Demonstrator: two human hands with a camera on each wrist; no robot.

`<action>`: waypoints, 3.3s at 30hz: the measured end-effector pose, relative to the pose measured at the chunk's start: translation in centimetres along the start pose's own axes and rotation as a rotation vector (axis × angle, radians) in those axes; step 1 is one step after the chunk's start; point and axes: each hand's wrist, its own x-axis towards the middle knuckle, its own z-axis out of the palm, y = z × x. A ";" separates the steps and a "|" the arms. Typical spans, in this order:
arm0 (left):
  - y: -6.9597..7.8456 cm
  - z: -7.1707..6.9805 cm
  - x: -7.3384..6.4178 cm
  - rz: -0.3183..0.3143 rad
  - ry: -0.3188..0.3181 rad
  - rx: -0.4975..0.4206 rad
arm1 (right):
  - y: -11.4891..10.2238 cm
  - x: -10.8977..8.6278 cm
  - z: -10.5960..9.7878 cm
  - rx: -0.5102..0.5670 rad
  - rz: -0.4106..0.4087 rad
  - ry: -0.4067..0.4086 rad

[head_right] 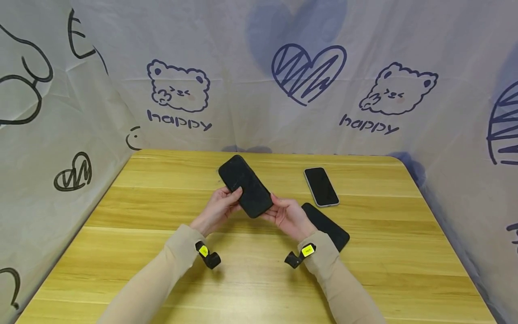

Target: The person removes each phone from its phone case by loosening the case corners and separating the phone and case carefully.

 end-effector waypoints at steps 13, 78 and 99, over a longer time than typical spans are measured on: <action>-0.1 -0.4 0.4 -0.026 -0.018 -0.022 | -0.2 0.1 0.2 -0.168 -0.073 0.118; -1.5 1.5 1.0 0.091 0.321 0.269 | 0.3 0.0 2.1 -1.326 -0.508 0.318; -2.0 1.8 1.0 0.123 0.424 0.213 | 1.0 0.7 2.1 -1.210 -0.404 0.173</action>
